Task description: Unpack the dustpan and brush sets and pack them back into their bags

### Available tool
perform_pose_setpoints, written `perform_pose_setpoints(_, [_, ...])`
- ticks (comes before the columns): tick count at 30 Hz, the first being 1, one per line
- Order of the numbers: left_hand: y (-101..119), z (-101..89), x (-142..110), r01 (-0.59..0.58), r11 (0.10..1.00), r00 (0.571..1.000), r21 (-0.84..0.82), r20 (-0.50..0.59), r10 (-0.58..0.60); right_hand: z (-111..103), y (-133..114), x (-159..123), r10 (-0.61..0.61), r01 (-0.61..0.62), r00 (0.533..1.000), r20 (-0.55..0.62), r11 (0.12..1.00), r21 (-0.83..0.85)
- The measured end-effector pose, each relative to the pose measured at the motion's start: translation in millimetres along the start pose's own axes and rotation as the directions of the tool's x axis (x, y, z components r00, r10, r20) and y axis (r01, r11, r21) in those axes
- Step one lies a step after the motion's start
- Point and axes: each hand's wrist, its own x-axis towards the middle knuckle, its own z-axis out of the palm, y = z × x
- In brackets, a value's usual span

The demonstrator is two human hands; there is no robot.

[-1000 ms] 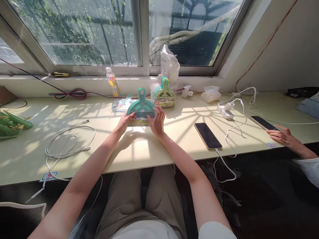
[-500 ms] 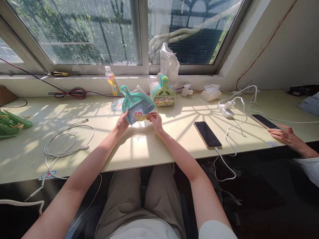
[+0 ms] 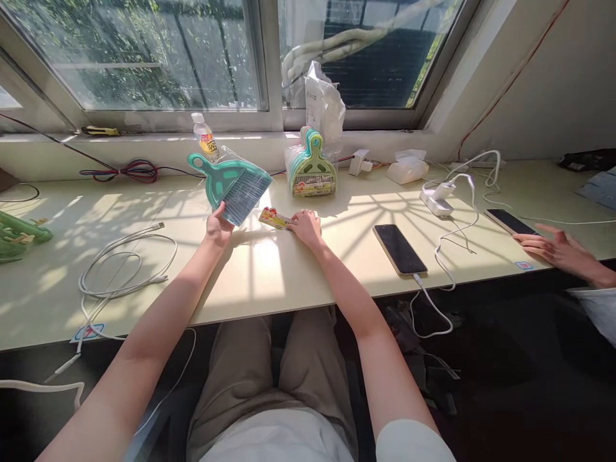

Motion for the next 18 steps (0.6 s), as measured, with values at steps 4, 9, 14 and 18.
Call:
perform_pose_setpoints(4, [0, 2.7, -1, -0.007, 1.000, 0.999, 0.016, -0.043, 0.007, -21, 8, -5, -0.015, -0.029, 0.959, -0.282, 0.988, -0.153])
perform_pose_setpoints(9, [-4, 21.7, -23, 0.030, 0.996, 0.998, 0.085, 0.051, -0.034, -5, -21, -7, -0.081, 0.172, 0.958, -0.275, 0.929, 0.326])
perform_pose_setpoints(14, [-9, 42.9, -49, 0.028, 0.998, 0.974, 0.061, 0.222, -0.041, 17, -39, -6, 0.060, -0.021, 0.998, -0.010, 0.483, 0.875])
perform_pose_setpoints(18, [-10, 39.5, -43, 0.166, 0.979, 0.966, 0.118, 0.179, -0.185, 13, -32, -4, 0.183, -0.094, 0.983, 0.023, 0.395, 0.914])
